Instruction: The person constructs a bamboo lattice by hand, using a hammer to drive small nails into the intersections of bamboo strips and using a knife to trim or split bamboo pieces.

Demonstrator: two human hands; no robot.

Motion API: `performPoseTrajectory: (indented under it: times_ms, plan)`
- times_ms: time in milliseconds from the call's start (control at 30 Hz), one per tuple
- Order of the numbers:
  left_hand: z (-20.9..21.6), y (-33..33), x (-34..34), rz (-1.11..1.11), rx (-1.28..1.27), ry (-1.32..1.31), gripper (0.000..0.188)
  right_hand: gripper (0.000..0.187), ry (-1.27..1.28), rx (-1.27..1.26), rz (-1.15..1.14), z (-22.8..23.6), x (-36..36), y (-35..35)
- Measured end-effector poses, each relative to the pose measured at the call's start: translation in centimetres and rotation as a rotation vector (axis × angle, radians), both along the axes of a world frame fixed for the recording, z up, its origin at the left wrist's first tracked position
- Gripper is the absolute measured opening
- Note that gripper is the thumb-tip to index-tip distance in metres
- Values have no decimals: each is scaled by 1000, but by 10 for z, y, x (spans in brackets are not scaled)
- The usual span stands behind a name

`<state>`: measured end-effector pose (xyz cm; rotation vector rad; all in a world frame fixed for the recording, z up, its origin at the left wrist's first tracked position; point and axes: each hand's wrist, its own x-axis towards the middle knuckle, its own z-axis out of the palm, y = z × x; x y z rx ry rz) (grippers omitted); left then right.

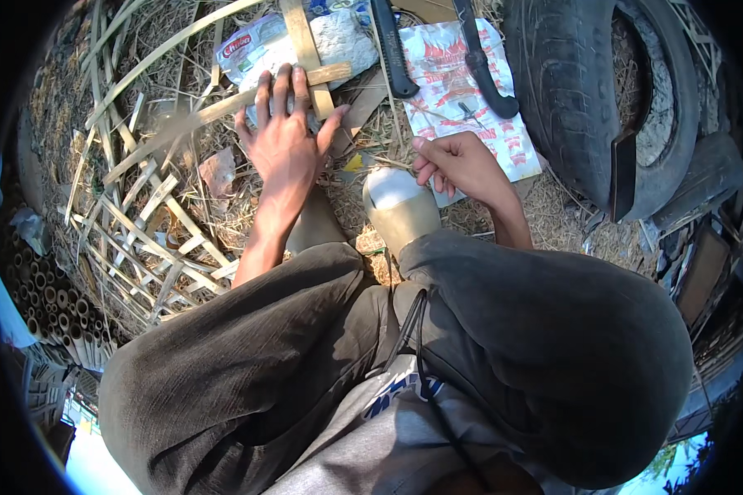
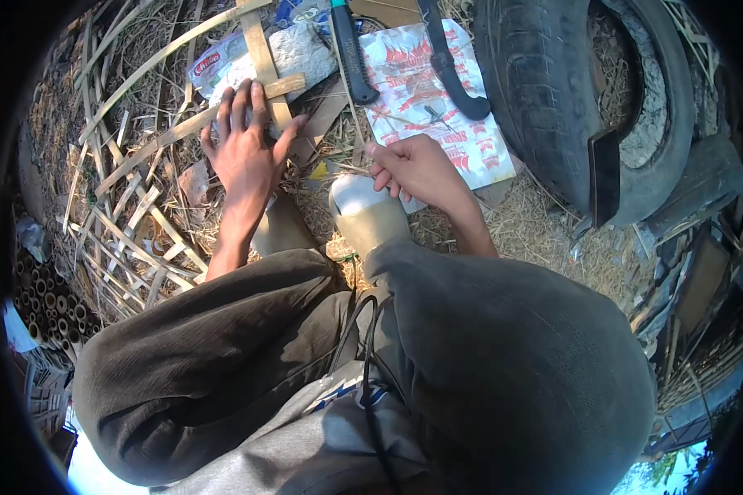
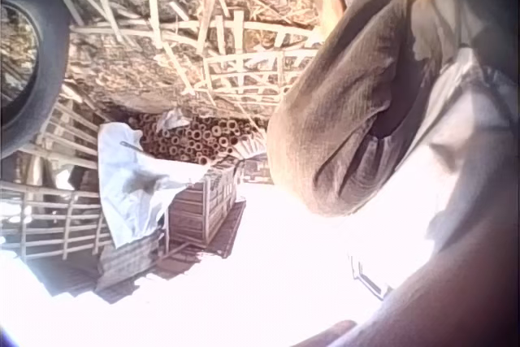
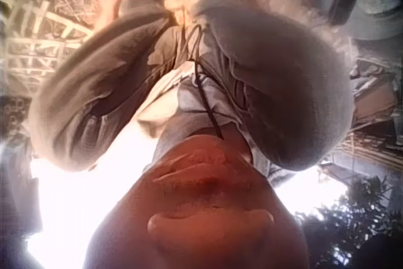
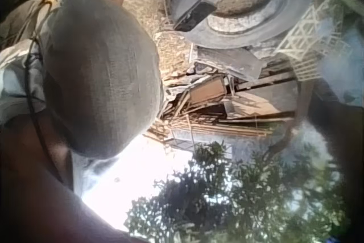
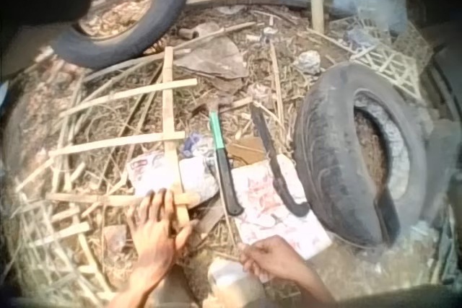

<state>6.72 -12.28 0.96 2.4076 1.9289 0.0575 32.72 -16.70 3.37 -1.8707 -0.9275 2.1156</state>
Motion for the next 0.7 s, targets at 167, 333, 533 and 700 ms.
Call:
performPoseTrajectory:
  times_ms: [167,333,533,700]
  plan:
    - [-1,-5,-18,-4,-23,83,80,40,-406,-75,-49,-1,46,-42]
    - [0,-4,-9,-23,-47,110,80,21,-873,480,-220,-25,66,-83]
    - [5,-2,-13,-22,-65,76,80,19,-769,672,-238,-54,35,-43]
    - [7,-1,-8,-14,-88,69,82,22,-750,751,-155,-65,26,-12]
